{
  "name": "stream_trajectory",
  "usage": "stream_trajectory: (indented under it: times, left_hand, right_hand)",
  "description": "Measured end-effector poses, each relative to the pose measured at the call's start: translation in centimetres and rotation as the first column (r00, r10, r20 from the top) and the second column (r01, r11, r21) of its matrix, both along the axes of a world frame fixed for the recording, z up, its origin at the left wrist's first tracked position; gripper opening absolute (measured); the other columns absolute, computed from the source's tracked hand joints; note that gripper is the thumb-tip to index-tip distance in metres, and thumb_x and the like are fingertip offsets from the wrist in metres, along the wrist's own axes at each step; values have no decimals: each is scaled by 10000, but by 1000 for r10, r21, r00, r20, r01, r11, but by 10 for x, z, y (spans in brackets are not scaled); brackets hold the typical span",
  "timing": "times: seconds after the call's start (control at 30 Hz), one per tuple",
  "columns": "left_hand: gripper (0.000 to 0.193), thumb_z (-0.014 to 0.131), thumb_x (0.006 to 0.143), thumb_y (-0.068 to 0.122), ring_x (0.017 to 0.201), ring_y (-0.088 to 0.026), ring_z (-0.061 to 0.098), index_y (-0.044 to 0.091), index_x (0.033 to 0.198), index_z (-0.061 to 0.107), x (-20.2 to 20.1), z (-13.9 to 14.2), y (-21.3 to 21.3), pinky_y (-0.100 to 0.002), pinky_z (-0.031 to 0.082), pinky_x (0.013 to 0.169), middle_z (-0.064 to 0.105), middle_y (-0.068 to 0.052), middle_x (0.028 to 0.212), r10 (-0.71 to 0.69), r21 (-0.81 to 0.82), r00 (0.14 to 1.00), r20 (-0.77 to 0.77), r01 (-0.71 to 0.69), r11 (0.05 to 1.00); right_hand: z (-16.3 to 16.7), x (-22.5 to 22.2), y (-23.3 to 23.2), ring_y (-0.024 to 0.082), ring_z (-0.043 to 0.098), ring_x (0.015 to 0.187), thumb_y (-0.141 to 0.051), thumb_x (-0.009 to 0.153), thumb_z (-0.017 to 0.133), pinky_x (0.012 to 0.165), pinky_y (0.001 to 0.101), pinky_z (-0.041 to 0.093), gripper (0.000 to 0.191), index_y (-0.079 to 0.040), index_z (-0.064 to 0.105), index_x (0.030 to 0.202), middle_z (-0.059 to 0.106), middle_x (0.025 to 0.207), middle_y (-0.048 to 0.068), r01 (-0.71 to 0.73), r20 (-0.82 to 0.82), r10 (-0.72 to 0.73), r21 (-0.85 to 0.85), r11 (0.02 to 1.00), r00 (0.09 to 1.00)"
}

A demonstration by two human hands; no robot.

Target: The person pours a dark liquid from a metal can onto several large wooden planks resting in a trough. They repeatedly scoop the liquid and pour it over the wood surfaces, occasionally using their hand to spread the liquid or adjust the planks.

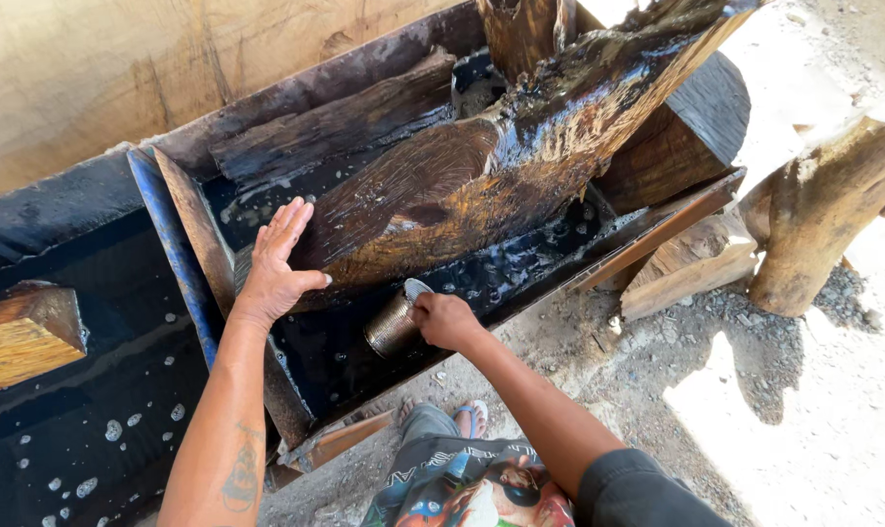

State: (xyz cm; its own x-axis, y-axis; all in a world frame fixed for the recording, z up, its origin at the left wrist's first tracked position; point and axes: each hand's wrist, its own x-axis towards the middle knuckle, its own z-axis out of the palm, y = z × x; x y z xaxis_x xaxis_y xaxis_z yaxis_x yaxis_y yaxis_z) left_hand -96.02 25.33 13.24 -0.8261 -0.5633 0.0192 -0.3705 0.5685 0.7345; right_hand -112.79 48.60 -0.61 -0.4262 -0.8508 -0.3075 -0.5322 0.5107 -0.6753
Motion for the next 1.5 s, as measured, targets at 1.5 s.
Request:
stream_trajectory:
  times: [1.5]
  left_hand:
    - [797,431,1033,651,1489,-397,420,16,1506,526,-7,-21,18,-506,289,1236,489,-219,1579,89,-463,970,-226,-188,866]
  right_hand:
    - [389,-290,168,121,498,469,-571,979,555,430,303,445,433,-217,758,1125,751,710,61,376,-714,58,434,818,698]
